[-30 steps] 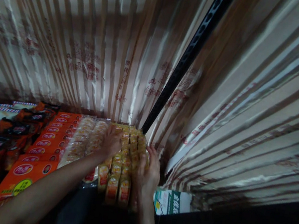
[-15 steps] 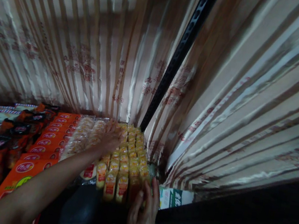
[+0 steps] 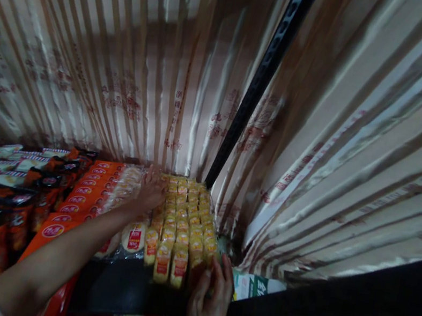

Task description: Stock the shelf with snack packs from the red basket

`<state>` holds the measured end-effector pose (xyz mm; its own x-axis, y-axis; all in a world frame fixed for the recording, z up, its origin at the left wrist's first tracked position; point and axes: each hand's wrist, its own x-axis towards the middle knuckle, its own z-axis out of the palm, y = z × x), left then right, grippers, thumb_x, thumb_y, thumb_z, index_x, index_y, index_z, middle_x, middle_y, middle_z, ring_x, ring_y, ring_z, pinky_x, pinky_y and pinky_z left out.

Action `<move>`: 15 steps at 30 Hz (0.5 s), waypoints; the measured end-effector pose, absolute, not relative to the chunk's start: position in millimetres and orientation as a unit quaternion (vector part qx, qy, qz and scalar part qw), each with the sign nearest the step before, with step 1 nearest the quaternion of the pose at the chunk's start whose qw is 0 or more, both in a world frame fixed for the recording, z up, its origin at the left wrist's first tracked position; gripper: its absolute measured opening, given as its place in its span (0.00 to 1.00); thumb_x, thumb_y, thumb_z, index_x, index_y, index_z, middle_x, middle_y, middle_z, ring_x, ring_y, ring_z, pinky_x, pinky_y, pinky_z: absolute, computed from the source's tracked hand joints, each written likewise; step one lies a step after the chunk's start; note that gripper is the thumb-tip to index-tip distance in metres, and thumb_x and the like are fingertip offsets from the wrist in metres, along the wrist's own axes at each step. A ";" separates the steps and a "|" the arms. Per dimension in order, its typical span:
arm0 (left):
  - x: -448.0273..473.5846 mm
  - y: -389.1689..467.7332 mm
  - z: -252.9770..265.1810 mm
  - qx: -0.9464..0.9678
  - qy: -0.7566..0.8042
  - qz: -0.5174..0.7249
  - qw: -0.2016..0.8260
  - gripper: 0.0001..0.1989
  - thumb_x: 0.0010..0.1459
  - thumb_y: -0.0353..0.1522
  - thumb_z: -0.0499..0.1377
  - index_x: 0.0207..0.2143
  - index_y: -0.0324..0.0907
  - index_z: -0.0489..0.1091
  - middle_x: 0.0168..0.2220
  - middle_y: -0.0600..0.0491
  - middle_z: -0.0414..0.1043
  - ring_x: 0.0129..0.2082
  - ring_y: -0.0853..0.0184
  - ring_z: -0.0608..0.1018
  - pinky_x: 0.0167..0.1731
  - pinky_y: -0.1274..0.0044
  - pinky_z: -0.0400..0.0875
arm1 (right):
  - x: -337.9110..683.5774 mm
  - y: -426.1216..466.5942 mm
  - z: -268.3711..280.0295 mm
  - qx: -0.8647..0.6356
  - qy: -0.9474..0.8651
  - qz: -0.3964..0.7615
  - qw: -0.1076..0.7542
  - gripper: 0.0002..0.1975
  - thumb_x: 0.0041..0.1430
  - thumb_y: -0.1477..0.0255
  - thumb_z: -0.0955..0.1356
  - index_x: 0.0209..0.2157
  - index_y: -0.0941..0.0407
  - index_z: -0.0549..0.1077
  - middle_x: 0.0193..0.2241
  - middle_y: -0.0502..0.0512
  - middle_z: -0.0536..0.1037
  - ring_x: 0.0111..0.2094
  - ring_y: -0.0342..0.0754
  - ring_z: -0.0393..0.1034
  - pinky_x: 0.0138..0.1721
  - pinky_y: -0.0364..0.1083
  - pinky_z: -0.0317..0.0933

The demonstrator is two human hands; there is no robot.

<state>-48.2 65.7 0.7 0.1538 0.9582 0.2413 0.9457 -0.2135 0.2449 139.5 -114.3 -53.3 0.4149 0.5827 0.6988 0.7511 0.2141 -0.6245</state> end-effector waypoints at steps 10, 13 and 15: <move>-31.0 96.1 -4.2 0.743 0.637 0.202 0.034 0.15 0.54 0.28 0.51 0.40 0.42 0.74 0.55 0.46 0.64 0.61 0.52 0.53 0.58 0.58 0.46 | 136.9 -110.1 -54.9 -0.632 -0.521 -0.064 0.570 0.16 0.62 0.67 0.59 0.47 0.60 0.68 0.51 0.67 0.66 0.54 0.57 0.59 0.50 0.60 0.57; -29.5 105.3 -7.3 0.739 0.636 0.215 0.056 0.13 0.53 0.28 0.52 0.35 0.41 0.75 0.49 0.46 0.70 0.60 0.54 0.57 0.58 0.60 0.47 | 136.6 -109.8 -54.4 -0.635 -0.518 -0.063 0.570 0.17 0.62 0.67 0.59 0.47 0.60 0.68 0.50 0.67 0.66 0.53 0.56 0.60 0.50 0.59 0.57; -29.2 109.1 -9.1 0.744 0.628 0.220 0.068 0.12 0.53 0.27 0.51 0.33 0.41 0.75 0.47 0.46 0.71 0.58 0.56 0.60 0.58 0.61 0.48 | 136.8 -109.6 -54.7 -0.637 -0.519 -0.059 0.566 0.17 0.62 0.67 0.59 0.48 0.60 0.68 0.51 0.67 0.66 0.54 0.57 0.59 0.50 0.59 0.57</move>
